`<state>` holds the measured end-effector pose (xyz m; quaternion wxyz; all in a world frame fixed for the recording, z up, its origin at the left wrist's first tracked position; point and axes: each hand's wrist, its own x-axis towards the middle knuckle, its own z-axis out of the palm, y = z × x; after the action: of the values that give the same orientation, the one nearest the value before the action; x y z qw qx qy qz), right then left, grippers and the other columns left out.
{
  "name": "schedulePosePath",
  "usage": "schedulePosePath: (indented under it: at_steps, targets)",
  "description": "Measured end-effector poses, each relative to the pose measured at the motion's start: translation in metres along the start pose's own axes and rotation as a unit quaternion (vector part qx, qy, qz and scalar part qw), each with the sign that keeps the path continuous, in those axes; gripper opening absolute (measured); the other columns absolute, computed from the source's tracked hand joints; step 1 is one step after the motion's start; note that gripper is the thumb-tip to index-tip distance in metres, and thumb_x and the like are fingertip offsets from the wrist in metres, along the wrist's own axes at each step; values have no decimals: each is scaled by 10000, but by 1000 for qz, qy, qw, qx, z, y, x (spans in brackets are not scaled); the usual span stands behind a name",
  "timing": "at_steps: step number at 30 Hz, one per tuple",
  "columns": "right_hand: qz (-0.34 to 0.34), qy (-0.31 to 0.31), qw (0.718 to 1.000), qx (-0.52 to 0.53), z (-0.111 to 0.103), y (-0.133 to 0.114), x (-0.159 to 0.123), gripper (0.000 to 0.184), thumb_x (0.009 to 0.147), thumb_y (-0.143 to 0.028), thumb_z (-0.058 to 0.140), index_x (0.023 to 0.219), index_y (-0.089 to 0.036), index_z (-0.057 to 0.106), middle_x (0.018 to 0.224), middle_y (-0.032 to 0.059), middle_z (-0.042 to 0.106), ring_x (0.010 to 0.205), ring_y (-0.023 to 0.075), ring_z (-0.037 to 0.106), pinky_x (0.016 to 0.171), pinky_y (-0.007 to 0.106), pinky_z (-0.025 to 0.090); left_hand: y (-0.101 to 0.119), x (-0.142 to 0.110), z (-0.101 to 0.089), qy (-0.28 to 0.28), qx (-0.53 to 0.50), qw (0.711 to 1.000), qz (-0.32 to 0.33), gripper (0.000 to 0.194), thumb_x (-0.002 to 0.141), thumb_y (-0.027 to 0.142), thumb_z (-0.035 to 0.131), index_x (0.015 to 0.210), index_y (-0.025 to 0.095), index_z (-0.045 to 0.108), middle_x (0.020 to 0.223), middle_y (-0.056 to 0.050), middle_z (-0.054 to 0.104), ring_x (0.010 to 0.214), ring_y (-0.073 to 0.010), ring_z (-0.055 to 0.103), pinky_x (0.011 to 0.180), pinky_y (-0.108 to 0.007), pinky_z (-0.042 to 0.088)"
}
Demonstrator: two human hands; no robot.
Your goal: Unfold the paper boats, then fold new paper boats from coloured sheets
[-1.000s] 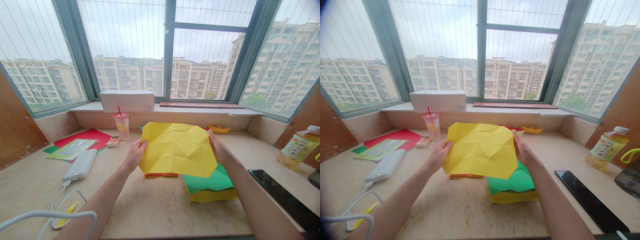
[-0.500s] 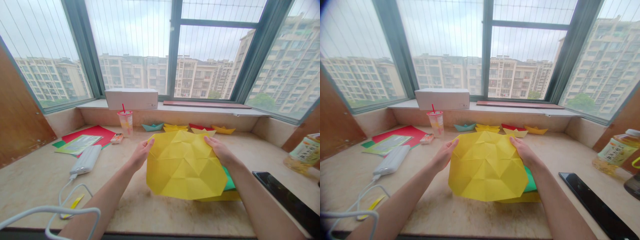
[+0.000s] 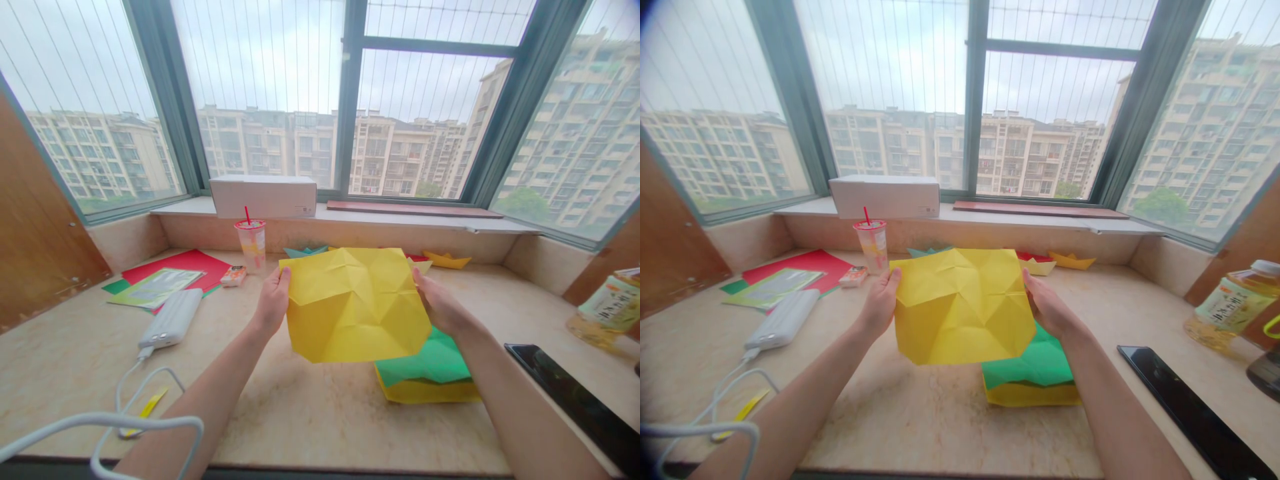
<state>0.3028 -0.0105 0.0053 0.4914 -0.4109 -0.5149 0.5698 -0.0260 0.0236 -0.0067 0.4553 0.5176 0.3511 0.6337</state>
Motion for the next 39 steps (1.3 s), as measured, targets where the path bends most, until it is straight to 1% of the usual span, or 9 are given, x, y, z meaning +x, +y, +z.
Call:
schedulePosePath:
  at_steps: [6, 14, 17, 20, 24, 26, 29, 34, 39]
  targets:
    - [49, -104, 993, -18, 3, 0, -7, 392, 860, -473, 632, 1155, -216, 664, 1047, 98, 755, 973, 290, 714, 815, 388, 582, -1, 5, -3, 39, -35, 998, 30, 493, 870, 462, 595, 1272, 177, 568, 1009, -89, 727, 909, -222, 697, 769, -316, 556]
    - [9, -42, 999, 20, -1, 6, 3, 358, 830, -443, 681, 1118, -230, 675, 1053, 78, 758, 1005, 302, 706, 822, 416, 593, -4, 7, -7, 75, 10, 996, 50, 413, 841, 488, 627, 1076, 151, 663, 967, -85, 736, 882, -235, 702, 728, -303, 559]
    - [-21, 0, 1000, 20, -4, 9, 8, 336, 823, -451, 684, 1088, -245, 677, 1061, 65, 758, 1025, 301, 701, 816, 411, 599, -4, 6, -6, 35, -2, 999, 26, 441, 839, 512, 625, 1123, 175, 632, 988, -79, 733, 857, -220, 709, 668, -275, 557]
    - [-61, 75, 995, 29, -12, 14, 16, 314, 802, -453, 696, 1048, -259, 677, 1027, 49, 767, 1033, 297, 698, 816, 408, 606, -1, 0, -3, -47, -5, 997, -63, 509, 835, 555, 611, 1194, 195, 583, 963, -77, 735, 770, -207, 721, 586, -252, 542]
    - [-82, 139, 986, 37, -21, 20, 24, 275, 813, -422, 669, 1033, -258, 671, 990, 52, 773, 1013, 298, 705, 808, 419, 614, -1, -10, 4, -160, 30, 976, -143, 470, 814, 532, 655, 1067, 138, 618, 918, -101, 734, 672, -192, 718, 586, -262, 553]
    - [-76, 151, 985, 36, -20, 20, 25, 267, 832, -407, 640, 1050, -253, 664, 983, 62, 773, 1002, 303, 707, 782, 428, 622, -3, -13, 7, -173, 54, 971, -158, 441, 806, 519, 672, 993, 124, 608, 852, -99, 732, 588, -177, 703, 549, -256, 543]
    - [-69, 160, 984, 32, -16, 18, 24, 276, 861, -402, 600, 1083, -245, 652, 978, 77, 770, 973, 303, 715, 736, 423, 631, -6, -14, 8, -148, 72, 973, -159, 411, 837, 530, 627, 926, 133, 567, 730, -79, 716, 488, -160, 670, 462, -229, 493]
    - [-44, 79, 996, 5, -7, 9, 12, 367, 907, -468, 545, 1169, -226, 631, 1012, 97, 758, 893, 277, 731, 686, 378, 626, -9, -9, 6, -107, 68, 983, -132, 342, 881, 483, 571, 904, 142, 551, 685, -46, 692, 442, -145, 649, 406, -208, 453]
    - [-30, -5, 1000, -10, -7, 0, 2, 341, 844, -416, 682, 1113, -205, 670, 1032, 64, 744, 766, 169, 694, 567, 222, 559, -7, -8, 5, -81, 65, 988, -116, 313, 888, 452, 552, 897, 139, 552, 675, -33, 679, 413, -134, 628, 379, -203, 437]
